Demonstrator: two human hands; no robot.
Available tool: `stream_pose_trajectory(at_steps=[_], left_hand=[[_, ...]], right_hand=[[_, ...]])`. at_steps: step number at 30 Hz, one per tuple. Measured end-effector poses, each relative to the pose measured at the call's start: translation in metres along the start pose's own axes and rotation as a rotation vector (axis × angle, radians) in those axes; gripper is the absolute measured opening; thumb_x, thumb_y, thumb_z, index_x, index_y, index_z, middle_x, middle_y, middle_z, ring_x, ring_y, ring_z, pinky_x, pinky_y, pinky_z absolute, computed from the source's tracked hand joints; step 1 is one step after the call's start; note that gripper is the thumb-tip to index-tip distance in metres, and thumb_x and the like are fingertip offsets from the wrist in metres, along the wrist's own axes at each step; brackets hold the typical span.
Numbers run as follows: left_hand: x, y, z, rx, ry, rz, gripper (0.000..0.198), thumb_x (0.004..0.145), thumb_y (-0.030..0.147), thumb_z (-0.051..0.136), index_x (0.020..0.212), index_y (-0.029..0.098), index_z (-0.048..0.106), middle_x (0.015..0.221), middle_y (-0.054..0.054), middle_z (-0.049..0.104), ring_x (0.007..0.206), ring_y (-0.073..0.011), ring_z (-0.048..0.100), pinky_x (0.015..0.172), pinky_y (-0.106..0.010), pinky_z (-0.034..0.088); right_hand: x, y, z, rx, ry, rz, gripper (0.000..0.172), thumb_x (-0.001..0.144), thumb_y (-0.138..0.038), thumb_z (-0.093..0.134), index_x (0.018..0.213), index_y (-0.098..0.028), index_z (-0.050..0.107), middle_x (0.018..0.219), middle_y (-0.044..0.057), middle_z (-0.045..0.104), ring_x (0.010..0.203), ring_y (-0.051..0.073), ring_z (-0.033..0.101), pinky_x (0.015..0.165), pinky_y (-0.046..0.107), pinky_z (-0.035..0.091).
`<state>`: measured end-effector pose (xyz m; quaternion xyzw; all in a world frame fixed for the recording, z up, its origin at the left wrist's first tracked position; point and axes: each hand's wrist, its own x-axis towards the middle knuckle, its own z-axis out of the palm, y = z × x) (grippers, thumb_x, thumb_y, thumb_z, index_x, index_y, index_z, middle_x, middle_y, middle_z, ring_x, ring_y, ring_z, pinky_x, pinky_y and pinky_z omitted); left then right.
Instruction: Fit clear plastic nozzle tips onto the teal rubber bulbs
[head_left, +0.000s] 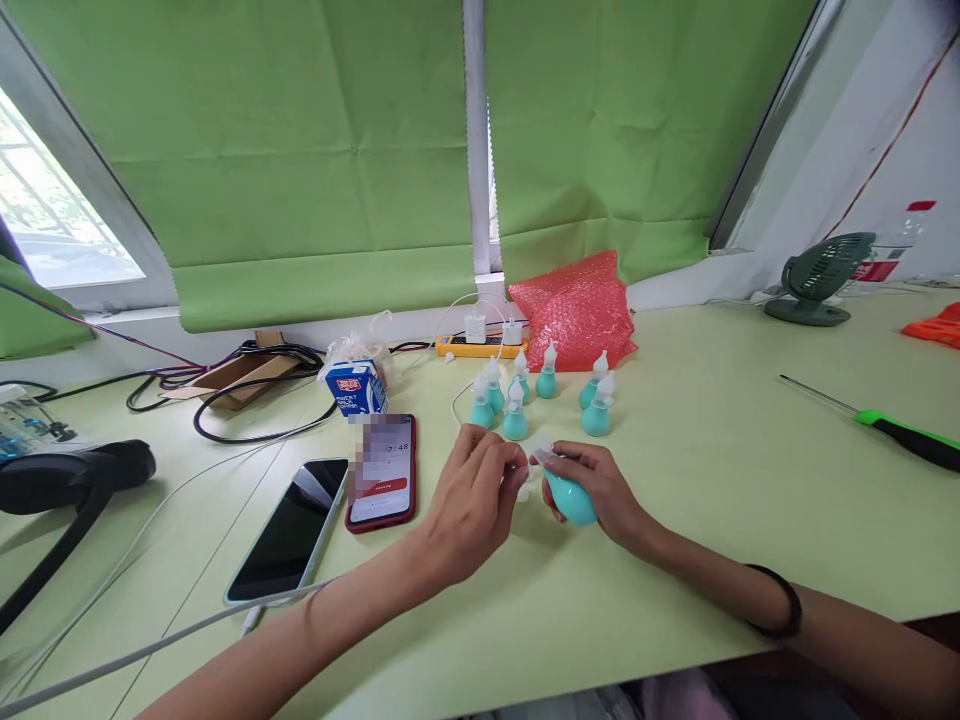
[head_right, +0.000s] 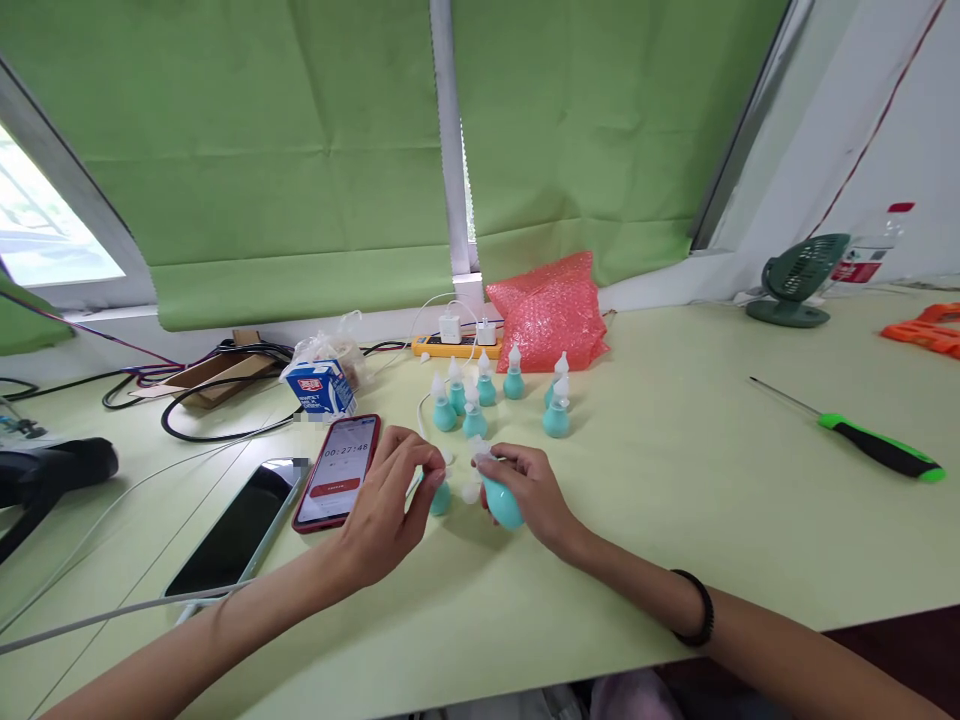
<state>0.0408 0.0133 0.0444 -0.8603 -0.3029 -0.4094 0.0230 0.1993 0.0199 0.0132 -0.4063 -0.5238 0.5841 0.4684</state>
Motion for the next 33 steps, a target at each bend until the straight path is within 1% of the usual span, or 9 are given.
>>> stream_pose_trajectory(at_steps=[3, 7, 10, 16, 19, 21, 26, 30, 33], left_hand=[[0.009, -0.005, 0.0, 0.169, -0.151, -0.058, 0.012, 0.082, 0.015, 0.042, 0.079, 0.014, 0.053, 0.079, -0.007, 0.052, 0.079, -0.0198, 0.037, 0.066, -0.034, 0.039], [0.017, -0.018, 0.012, 0.33, -0.454, -0.206, 0.011, 0.077, 0.016, 0.05, 0.076, 0.015, 0.061, 0.084, -0.009, 0.052, 0.083, -0.0236, 0.04, 0.063, -0.035, 0.038], [0.016, -0.024, 0.021, 0.38, -0.499, -0.22, 0.014, 0.076, 0.014, 0.05, 0.072, 0.015, 0.064, 0.081, -0.01, 0.053, 0.083, -0.0257, 0.041, 0.061, -0.037, 0.036], [0.011, -0.028, 0.023, 0.376, -0.456, -0.214, 0.02, 0.078, 0.012, 0.046, 0.07, 0.016, 0.064, 0.077, -0.007, 0.057, 0.082, -0.0243, 0.043, 0.062, -0.036, 0.034], [0.012, -0.023, 0.014, 0.274, -0.33, -0.222, 0.021, 0.083, 0.017, 0.04, 0.085, 0.018, 0.061, 0.074, -0.005, 0.059, 0.077, -0.0196, 0.045, 0.062, -0.032, 0.036], [0.012, -0.015, 0.005, 0.169, -0.209, -0.187, 0.027, 0.086, 0.021, 0.033, 0.082, 0.015, 0.059, 0.067, -0.004, 0.059, 0.069, -0.0165, 0.046, 0.061, -0.029, 0.037], [0.0, 0.012, 0.0, 0.247, -0.271, 0.066, 0.039, 0.079, 0.041, 0.038, 0.053, 0.015, 0.052, 0.045, -0.003, 0.051, 0.044, -0.014, 0.045, 0.042, -0.026, 0.031], [-0.013, 0.019, 0.011, 0.355, -0.127, 0.399, 0.033, 0.077, 0.024, 0.041, 0.046, 0.015, 0.049, 0.038, -0.001, 0.047, 0.037, -0.0124, 0.043, 0.037, -0.026, 0.026], [-0.017, 0.017, 0.015, 0.342, -0.063, 0.481, 0.036, 0.077, 0.016, 0.039, 0.041, 0.015, 0.046, 0.035, 0.0, 0.044, 0.033, -0.0117, 0.041, 0.036, -0.027, 0.024]], right_hand=[[0.006, 0.001, -0.004, -0.009, 0.073, -0.079, 0.023, 0.069, -0.037, 0.057, 0.07, -0.014, 0.052, 0.049, -0.001, 0.053, 0.04, 0.011, 0.047, 0.039, 0.023, 0.039], [0.007, 0.0, -0.005, -0.071, 0.114, -0.192, 0.022, 0.067, -0.034, 0.059, 0.074, -0.014, 0.055, 0.053, -0.001, 0.053, 0.045, 0.011, 0.048, 0.046, 0.023, 0.04], [0.006, 0.001, -0.005, -0.164, 0.129, -0.207, 0.024, 0.064, -0.034, 0.061, 0.075, -0.013, 0.058, 0.053, -0.001, 0.051, 0.048, 0.011, 0.047, 0.048, 0.024, 0.04], [0.004, 0.003, -0.003, -0.441, 0.023, -0.221, 0.018, 0.065, -0.03, 0.058, 0.066, -0.013, 0.058, 0.053, -0.002, 0.049, 0.049, 0.01, 0.044, 0.044, 0.021, 0.036], [0.0, 0.006, -0.001, -0.581, -0.073, -0.321, 0.012, 0.066, -0.026, 0.055, 0.062, -0.014, 0.056, 0.053, -0.001, 0.049, 0.049, 0.01, 0.043, 0.046, 0.02, 0.036], [-0.006, 0.008, 0.002, -0.671, -0.128, -0.407, 0.011, 0.065, -0.024, 0.054, 0.059, -0.015, 0.054, 0.053, -0.001, 0.05, 0.05, 0.01, 0.044, 0.047, 0.021, 0.037], [-0.023, 0.009, 0.011, -0.742, -0.264, -0.489, 0.007, 0.059, -0.018, 0.052, 0.053, -0.016, 0.048, 0.049, -0.003, 0.045, 0.048, 0.009, 0.042, 0.046, 0.02, 0.036], [-0.027, 0.01, 0.014, -0.663, -0.319, -0.429, 0.012, 0.053, -0.015, 0.046, 0.046, -0.016, 0.036, 0.048, -0.004, 0.035, 0.048, 0.008, 0.036, 0.039, 0.018, 0.028], [-0.027, 0.012, 0.015, -0.637, -0.414, -0.357, 0.018, 0.053, -0.013, 0.044, 0.044, -0.017, 0.029, 0.047, -0.005, 0.026, 0.044, 0.005, 0.028, 0.036, 0.017, 0.021]])
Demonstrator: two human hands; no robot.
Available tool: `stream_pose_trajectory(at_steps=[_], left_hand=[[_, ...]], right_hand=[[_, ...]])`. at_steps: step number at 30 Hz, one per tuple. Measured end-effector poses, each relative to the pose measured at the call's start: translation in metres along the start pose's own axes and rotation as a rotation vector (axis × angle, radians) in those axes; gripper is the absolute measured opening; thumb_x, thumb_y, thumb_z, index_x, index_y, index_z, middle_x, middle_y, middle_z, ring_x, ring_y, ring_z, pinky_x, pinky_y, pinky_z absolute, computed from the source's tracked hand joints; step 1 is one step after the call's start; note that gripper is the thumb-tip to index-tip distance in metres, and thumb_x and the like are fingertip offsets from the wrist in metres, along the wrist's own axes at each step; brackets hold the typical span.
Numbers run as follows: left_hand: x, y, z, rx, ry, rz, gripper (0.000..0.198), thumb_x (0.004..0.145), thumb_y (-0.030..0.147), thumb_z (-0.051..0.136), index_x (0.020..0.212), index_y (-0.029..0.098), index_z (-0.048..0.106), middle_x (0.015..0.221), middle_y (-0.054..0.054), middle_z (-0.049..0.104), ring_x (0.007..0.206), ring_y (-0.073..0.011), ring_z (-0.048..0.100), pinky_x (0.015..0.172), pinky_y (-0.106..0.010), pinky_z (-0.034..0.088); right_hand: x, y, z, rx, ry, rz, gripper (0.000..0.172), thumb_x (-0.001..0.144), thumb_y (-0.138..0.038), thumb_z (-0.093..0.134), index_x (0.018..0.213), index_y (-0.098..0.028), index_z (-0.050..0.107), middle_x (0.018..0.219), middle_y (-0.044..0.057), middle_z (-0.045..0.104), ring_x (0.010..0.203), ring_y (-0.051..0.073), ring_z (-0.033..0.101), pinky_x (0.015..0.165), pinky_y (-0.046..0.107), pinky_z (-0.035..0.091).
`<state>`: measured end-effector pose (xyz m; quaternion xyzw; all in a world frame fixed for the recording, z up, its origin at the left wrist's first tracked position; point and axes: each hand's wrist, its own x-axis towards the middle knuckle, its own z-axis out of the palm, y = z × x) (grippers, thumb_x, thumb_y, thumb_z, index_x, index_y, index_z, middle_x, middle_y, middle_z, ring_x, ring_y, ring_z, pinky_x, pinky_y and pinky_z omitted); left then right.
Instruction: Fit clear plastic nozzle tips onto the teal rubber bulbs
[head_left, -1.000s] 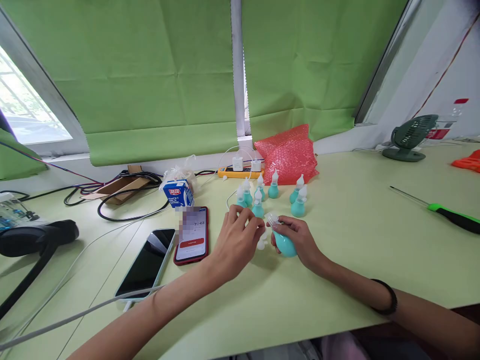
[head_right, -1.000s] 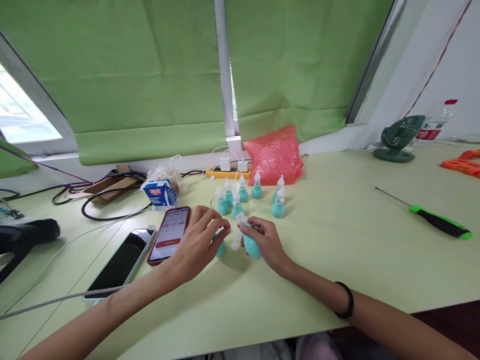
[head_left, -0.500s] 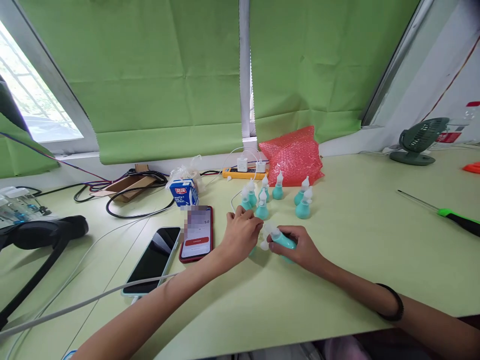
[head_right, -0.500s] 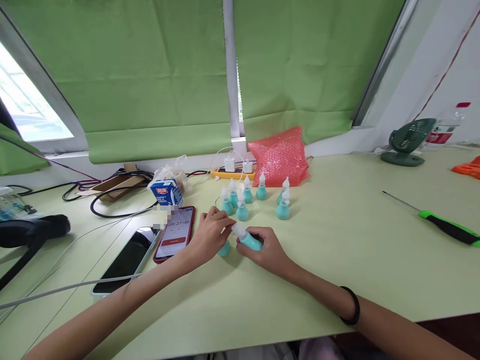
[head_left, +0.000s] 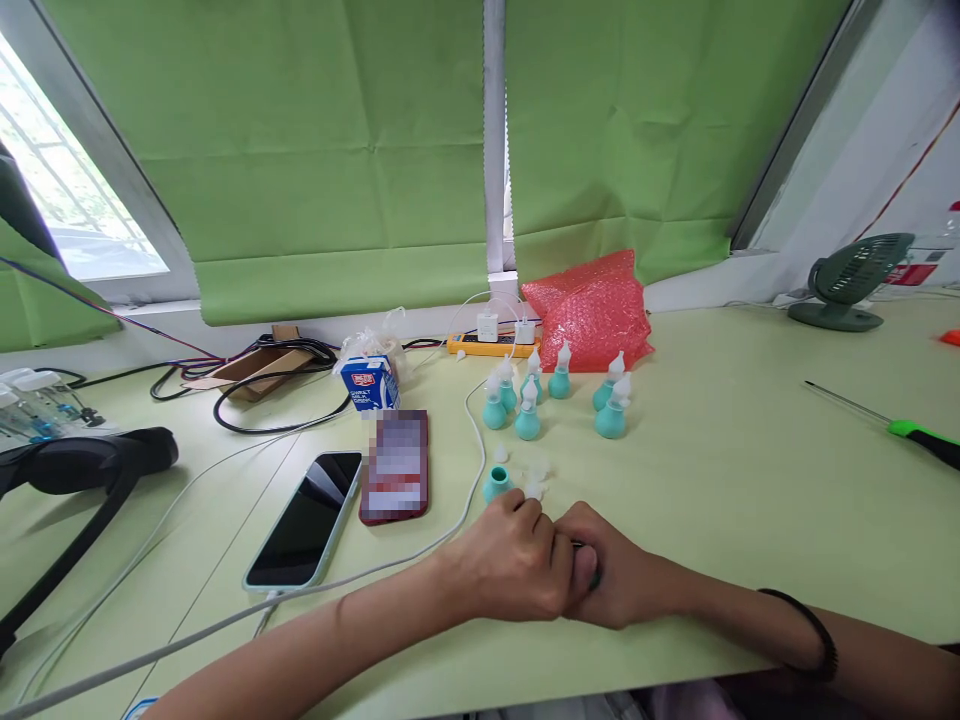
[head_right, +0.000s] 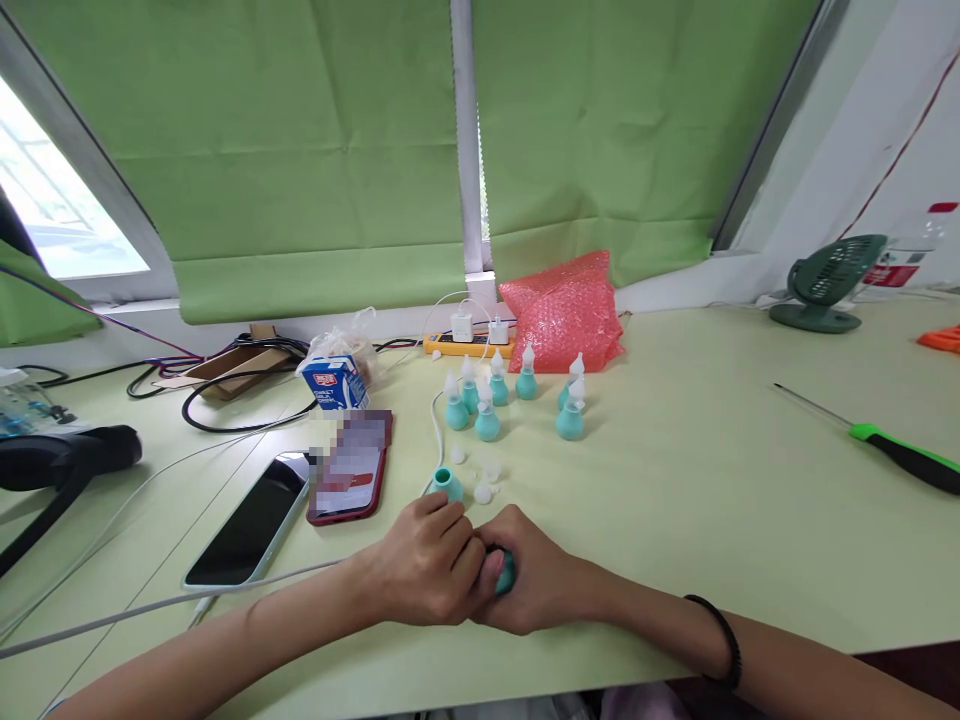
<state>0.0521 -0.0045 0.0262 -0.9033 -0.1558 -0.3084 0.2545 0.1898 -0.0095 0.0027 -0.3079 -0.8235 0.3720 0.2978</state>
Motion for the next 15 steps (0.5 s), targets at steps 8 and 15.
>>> stream_pose_trajectory(at_steps=[8, 15], left_hand=[[0.001, -0.007, -0.004, -0.256, -0.151, -0.109, 0.045, 0.081, 0.018, 0.027, 0.042, 0.015, 0.048, 0.033, -0.002, 0.045, 0.03, -0.0102, 0.04, 0.036, -0.025, 0.024], [0.005, -0.019, -0.015, -0.675, -0.235, -0.548, 0.053, 0.087, 0.025, 0.016, 0.039, 0.015, 0.037, 0.033, 0.005, 0.029, 0.031, -0.0046, 0.027, 0.034, -0.019, 0.021]], right_hand=[[-0.005, -0.012, 0.0, -0.121, 0.036, -0.021, 0.018, 0.064, -0.023, 0.05, 0.048, -0.018, 0.044, 0.048, -0.002, 0.043, 0.048, 0.01, 0.043, 0.04, 0.019, 0.035], [-0.002, 0.0, -0.004, -0.478, 0.001, -0.436, 0.014, 0.074, -0.017, 0.045, 0.063, -0.018, 0.052, 0.054, 0.0, 0.051, 0.053, 0.012, 0.046, 0.05, 0.024, 0.037]])
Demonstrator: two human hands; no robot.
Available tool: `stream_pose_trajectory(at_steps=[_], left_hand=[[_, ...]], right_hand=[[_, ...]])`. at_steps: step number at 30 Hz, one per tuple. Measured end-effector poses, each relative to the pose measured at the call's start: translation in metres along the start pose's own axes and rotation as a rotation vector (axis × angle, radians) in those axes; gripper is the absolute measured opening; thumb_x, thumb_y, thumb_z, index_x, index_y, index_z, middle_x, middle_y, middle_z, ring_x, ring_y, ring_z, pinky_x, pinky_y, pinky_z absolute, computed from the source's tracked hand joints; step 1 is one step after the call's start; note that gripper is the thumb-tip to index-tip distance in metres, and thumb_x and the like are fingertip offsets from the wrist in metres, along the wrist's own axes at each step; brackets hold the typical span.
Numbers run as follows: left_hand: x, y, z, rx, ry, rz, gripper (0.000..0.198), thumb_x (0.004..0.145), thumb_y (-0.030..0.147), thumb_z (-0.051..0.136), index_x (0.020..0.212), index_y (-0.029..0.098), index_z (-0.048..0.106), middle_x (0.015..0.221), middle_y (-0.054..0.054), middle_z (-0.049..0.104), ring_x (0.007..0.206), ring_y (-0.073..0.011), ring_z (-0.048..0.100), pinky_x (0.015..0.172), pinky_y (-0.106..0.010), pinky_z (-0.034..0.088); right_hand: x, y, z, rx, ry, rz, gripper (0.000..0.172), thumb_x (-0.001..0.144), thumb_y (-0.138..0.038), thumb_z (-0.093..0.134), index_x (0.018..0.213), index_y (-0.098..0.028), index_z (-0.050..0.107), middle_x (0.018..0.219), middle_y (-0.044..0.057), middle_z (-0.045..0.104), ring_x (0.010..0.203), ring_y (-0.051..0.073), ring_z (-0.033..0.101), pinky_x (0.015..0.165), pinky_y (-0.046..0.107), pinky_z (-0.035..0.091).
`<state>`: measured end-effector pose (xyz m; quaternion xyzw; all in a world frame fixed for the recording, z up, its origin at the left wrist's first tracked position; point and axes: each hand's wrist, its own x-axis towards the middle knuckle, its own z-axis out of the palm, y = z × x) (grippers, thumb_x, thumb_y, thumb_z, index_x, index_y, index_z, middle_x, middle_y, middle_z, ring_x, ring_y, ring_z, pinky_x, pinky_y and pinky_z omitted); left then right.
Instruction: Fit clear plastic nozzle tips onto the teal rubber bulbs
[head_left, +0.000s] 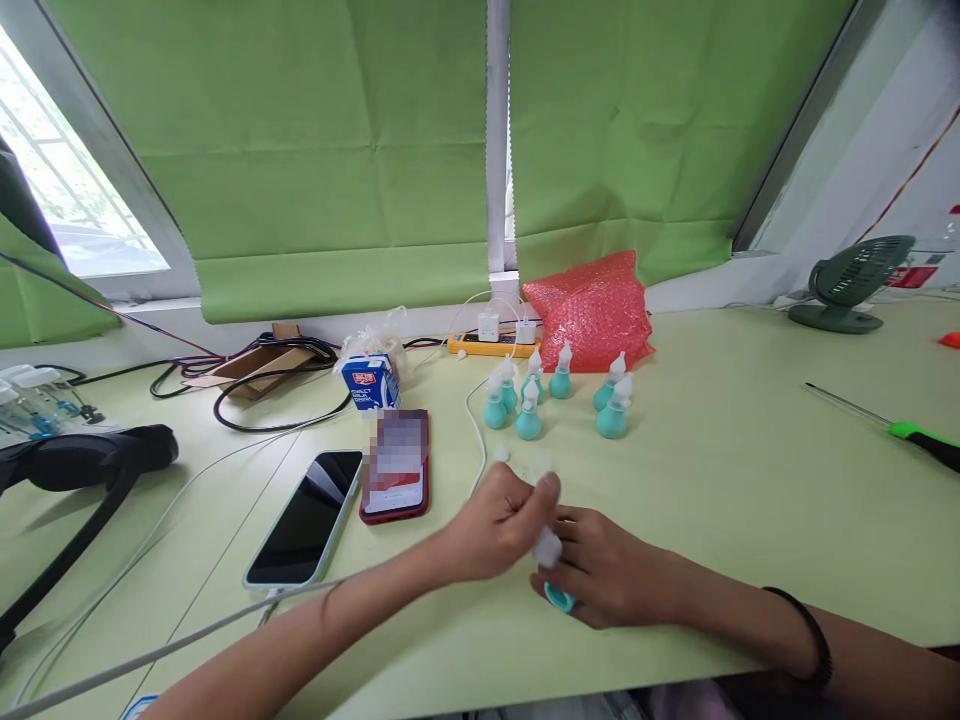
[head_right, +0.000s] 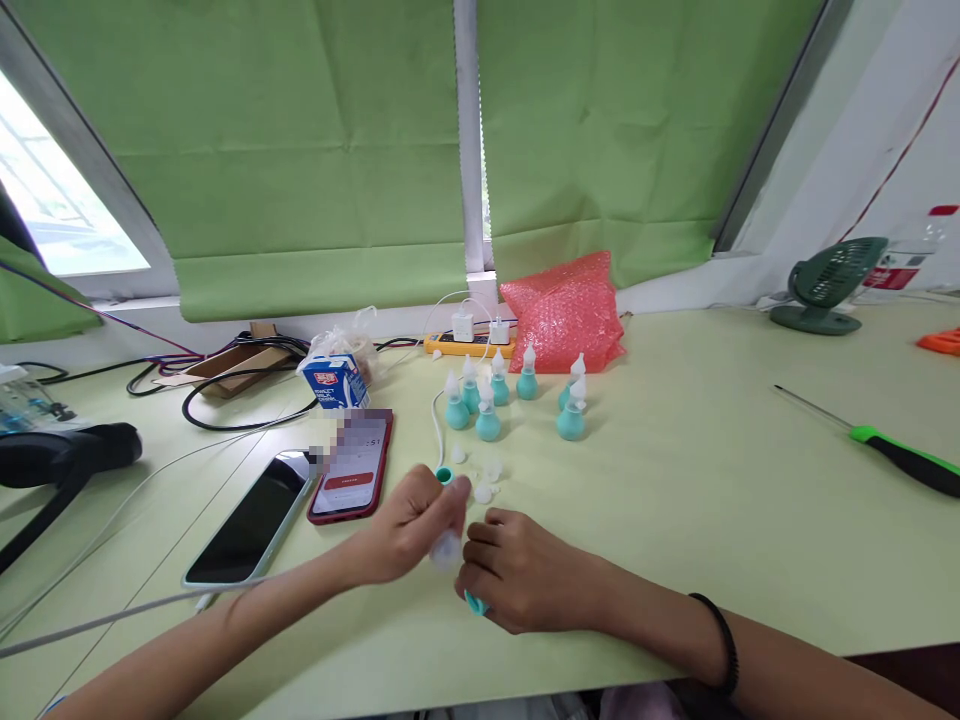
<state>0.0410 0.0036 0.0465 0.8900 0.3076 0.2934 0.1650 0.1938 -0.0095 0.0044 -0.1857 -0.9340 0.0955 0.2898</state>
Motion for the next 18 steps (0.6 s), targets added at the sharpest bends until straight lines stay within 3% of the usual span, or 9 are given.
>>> stream_pose_trajectory(at_steps=[2, 6, 11, 14, 18], left_hand=[[0.004, -0.005, -0.009, -0.058, 0.091, -0.108, 0.051, 0.087, 0.029, 0.019, 0.04, 0.016, 0.031, 0.036, 0.006, 0.023, 0.033, -0.0045, 0.023, 0.036, -0.019, 0.02], [0.015, -0.024, -0.022, 0.096, 0.204, -0.232, 0.047, 0.087, 0.034, 0.021, 0.044, 0.017, 0.029, 0.041, 0.006, 0.023, 0.037, -0.0066, 0.025, 0.04, -0.021, 0.02], [0.02, -0.049, -0.022, 0.338, 0.08, -0.356, 0.03, 0.088, 0.033, 0.023, 0.071, 0.019, 0.043, 0.052, 0.003, 0.042, 0.049, -0.0141, 0.046, 0.045, -0.022, 0.026], [0.018, -0.062, -0.017, 0.39, -0.005, -0.376, 0.019, 0.087, 0.03, 0.028, 0.087, 0.018, 0.043, 0.071, -0.001, 0.053, 0.061, -0.0164, 0.053, 0.053, -0.024, 0.035], [0.015, -0.077, -0.009, 0.406, -0.038, -0.403, 0.017, 0.083, 0.025, 0.036, 0.096, 0.016, 0.043, 0.091, -0.007, 0.051, 0.066, -0.0168, 0.054, 0.059, -0.027, 0.039]], right_hand=[[0.001, 0.004, -0.002, -0.075, 0.073, -0.057, 0.012, 0.075, -0.017, 0.045, 0.063, -0.018, 0.049, 0.053, 0.0, 0.049, 0.052, 0.013, 0.045, 0.051, 0.025, 0.035], [0.001, 0.016, -0.011, 0.113, 0.226, 0.199, 0.011, 0.077, -0.024, 0.044, 0.067, -0.019, 0.043, 0.058, -0.001, 0.044, 0.053, 0.012, 0.041, 0.052, 0.024, 0.033], [0.0, 0.046, -0.021, 0.381, 0.419, 0.422, 0.019, 0.079, -0.036, 0.033, 0.08, -0.019, 0.043, 0.073, 0.002, 0.047, 0.065, 0.015, 0.045, 0.057, 0.026, 0.036], [0.001, 0.06, -0.026, 0.298, 0.474, 0.558, 0.019, 0.079, -0.036, 0.035, 0.085, -0.019, 0.043, 0.077, 0.001, 0.048, 0.069, 0.015, 0.045, 0.061, 0.026, 0.036], [0.004, 0.075, -0.027, 0.184, 0.466, 0.721, 0.02, 0.079, -0.036, 0.041, 0.088, -0.02, 0.045, 0.082, 0.002, 0.05, 0.071, 0.014, 0.047, 0.065, 0.027, 0.039]])
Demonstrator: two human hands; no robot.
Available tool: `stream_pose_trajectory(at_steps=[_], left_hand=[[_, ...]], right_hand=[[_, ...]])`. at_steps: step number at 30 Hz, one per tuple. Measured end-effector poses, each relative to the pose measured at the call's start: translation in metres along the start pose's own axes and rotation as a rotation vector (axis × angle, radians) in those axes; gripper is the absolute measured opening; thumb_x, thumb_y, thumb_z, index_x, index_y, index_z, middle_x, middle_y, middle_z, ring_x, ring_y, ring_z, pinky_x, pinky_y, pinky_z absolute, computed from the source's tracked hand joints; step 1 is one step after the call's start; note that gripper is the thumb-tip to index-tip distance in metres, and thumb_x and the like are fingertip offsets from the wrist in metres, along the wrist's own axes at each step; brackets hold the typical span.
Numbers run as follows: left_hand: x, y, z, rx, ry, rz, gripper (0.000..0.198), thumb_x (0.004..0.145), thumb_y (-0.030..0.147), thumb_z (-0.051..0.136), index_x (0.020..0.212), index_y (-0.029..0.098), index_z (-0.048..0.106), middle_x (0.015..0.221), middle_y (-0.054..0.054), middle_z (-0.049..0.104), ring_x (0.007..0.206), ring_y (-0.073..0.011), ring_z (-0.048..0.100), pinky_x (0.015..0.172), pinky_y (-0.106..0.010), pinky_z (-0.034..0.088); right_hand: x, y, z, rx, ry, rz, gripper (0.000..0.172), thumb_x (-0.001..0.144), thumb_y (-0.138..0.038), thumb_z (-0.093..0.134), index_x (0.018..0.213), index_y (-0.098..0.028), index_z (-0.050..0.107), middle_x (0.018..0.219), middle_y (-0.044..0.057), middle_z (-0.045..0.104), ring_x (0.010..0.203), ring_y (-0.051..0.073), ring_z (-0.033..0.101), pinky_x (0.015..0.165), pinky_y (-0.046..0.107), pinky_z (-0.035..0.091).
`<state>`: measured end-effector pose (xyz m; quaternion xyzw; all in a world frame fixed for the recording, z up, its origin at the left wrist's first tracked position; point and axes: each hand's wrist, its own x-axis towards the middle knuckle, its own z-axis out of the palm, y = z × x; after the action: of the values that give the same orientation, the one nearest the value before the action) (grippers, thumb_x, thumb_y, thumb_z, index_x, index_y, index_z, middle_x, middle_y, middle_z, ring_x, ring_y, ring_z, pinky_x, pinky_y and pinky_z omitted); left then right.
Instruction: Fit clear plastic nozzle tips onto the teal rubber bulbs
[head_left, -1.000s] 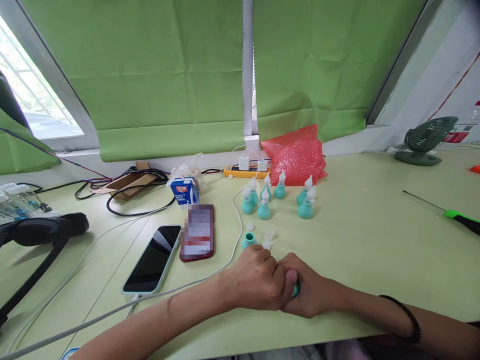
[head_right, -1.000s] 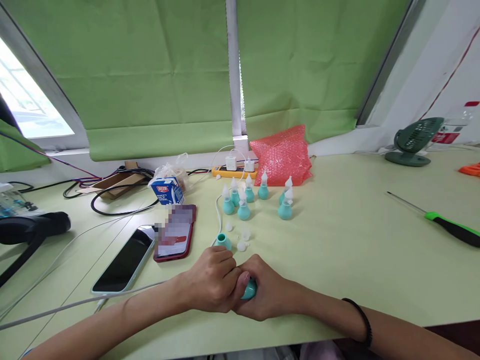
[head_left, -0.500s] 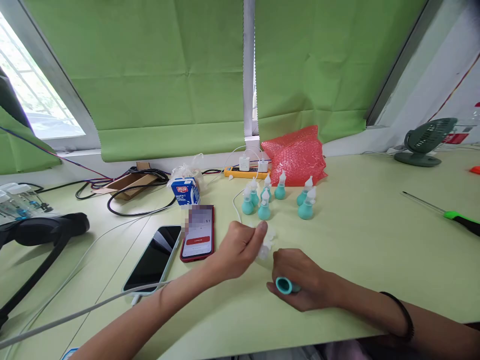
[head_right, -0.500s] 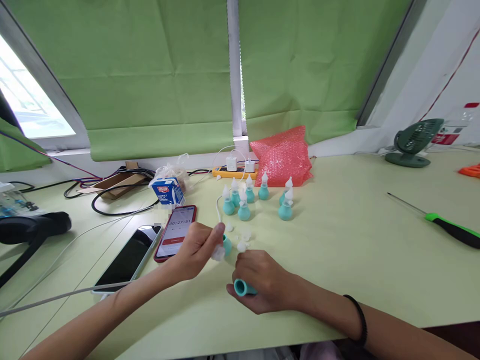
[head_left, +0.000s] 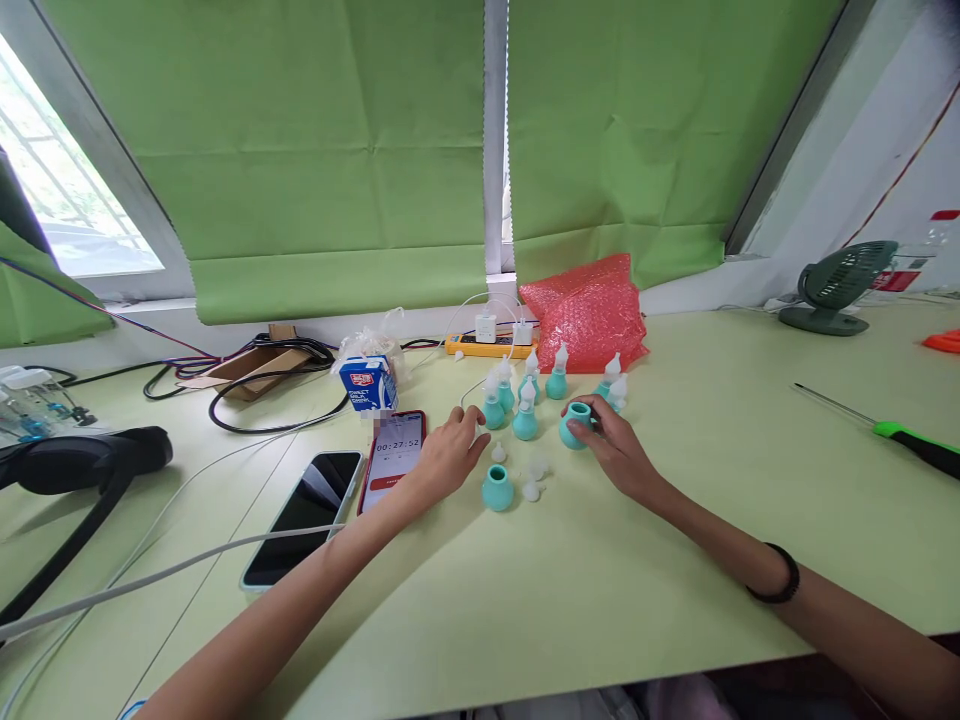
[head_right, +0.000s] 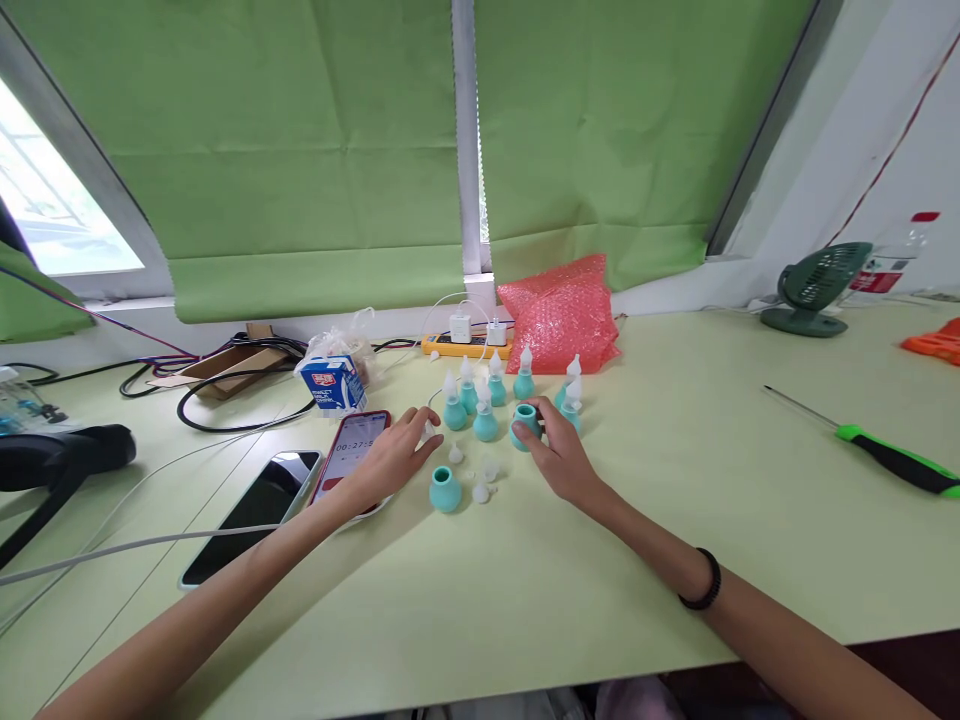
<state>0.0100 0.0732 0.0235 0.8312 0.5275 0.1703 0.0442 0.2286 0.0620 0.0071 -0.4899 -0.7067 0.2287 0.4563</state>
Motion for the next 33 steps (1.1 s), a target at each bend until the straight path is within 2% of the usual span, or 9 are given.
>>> stream_pose_trajectory(at_steps=[3, 8, 13, 15, 17, 21, 24, 29, 33], left_hand=[[0.002, -0.007, 0.008, -0.005, -0.037, 0.007, 0.018, 0.078, 0.02, 0.044, 0.096, 0.017, 0.047, 0.09, -0.006, 0.051, 0.067, -0.0172, 0.055, 0.06, -0.027, 0.04], [0.003, -0.013, 0.018, -0.065, -0.092, 0.068, 0.02, 0.074, 0.016, 0.049, 0.094, 0.017, 0.051, 0.089, -0.005, 0.054, 0.066, -0.0147, 0.056, 0.06, -0.024, 0.042], [0.003, -0.016, 0.017, -0.114, -0.109, 0.09, 0.026, 0.073, 0.02, 0.053, 0.098, 0.014, 0.052, 0.088, -0.006, 0.057, 0.066, -0.0153, 0.057, 0.063, -0.025, 0.043], [0.002, -0.017, 0.013, -0.129, -0.113, 0.096, 0.032, 0.071, 0.021, 0.054, 0.102, 0.014, 0.051, 0.09, -0.007, 0.057, 0.067, -0.0158, 0.057, 0.064, -0.026, 0.044], [-0.001, -0.018, 0.009, -0.141, -0.112, 0.101, 0.037, 0.07, 0.021, 0.056, 0.105, 0.014, 0.05, 0.094, -0.008, 0.057, 0.067, -0.0159, 0.057, 0.065, -0.026, 0.044], [-0.01, -0.017, 0.003, -0.165, -0.087, 0.085, 0.039, 0.07, 0.018, 0.054, 0.109, 0.013, 0.049, 0.095, -0.008, 0.057, 0.067, -0.0155, 0.057, 0.066, -0.028, 0.045], [-0.017, -0.014, 0.004, -0.188, -0.059, 0.059, 0.04, 0.072, 0.011, 0.048, 0.111, 0.012, 0.046, 0.091, -0.008, 0.059, 0.066, -0.0146, 0.057, 0.066, -0.028, 0.045], [-0.026, -0.013, 0.013, -0.235, -0.026, 0.06, 0.046, 0.072, 0.004, 0.041, 0.117, 0.013, 0.042, 0.087, -0.007, 0.06, 0.069, -0.0141, 0.058, 0.066, -0.027, 0.045], [-0.029, -0.013, 0.017, -0.274, -0.001, 0.075, 0.044, 0.072, 0.003, 0.038, 0.115, 0.012, 0.043, 0.084, -0.007, 0.061, 0.071, -0.0151, 0.058, 0.069, -0.028, 0.045]], right_hand=[[0.005, 0.011, 0.004, -0.029, -0.026, 0.052, 0.021, 0.077, -0.037, 0.044, 0.091, -0.02, 0.047, 0.088, 0.003, 0.053, 0.077, 0.016, 0.051, 0.069, 0.029, 0.042], [0.006, 0.027, 0.012, -0.077, -0.107, 0.064, 0.022, 0.076, -0.034, 0.045, 0.094, -0.021, 0.048, 0.091, 0.003, 0.055, 0.08, 0.017, 0.053, 0.068, 0.03, 0.045], [0.002, 0.027, 0.015, -0.204, -0.171, 0.026, 0.022, 0.077, -0.03, 0.043, 0.097, -0.02, 0.046, 0.081, 0.002, 0.058, 0.071, 0.017, 0.056, 0.067, 0.032, 0.046], [0.001, 0.026, 0.015, -0.255, -0.154, -0.012, 0.023, 0.078, -0.028, 0.042, 0.099, -0.02, 0.046, 0.085, 0.004, 0.059, 0.075, 0.018, 0.056, 0.068, 0.033, 0.046], [-0.001, 0.023, 0.014, -0.309, -0.072, -0.103, 0.028, 0.077, -0.028, 0.044, 0.103, -0.019, 0.044, 0.096, 0.007, 0.057, 0.087, 0.021, 0.054, 0.073, 0.037, 0.045], [-0.011, 0.004, 0.015, -0.362, 0.129, -0.509, 0.039, 0.073, -0.025, 0.052, 0.11, -0.019, 0.041, 0.112, 0.011, 0.049, 0.105, 0.024, 0.044, 0.085, 0.041, 0.037], [-0.023, -0.017, 0.022, -0.382, 0.061, -0.662, 0.044, 0.073, -0.025, 0.054, 0.113, -0.018, 0.039, 0.111, 0.011, 0.05, 0.102, 0.024, 0.044, 0.084, 0.041, 0.037], [-0.032, -0.033, 0.045, -0.531, -0.098, -0.568, 0.045, 0.076, -0.037, 0.051, 0.114, -0.014, 0.042, 0.101, 0.011, 0.057, 0.089, 0.026, 0.047, 0.073, 0.041, 0.036], [-0.028, -0.029, 0.058, -0.482, -0.13, -0.559, 0.028, 0.077, -0.03, 0.051, 0.101, -0.015, 0.051, 0.088, 0.007, 0.061, 0.083, 0.023, 0.05, 0.07, 0.037, 0.034]])
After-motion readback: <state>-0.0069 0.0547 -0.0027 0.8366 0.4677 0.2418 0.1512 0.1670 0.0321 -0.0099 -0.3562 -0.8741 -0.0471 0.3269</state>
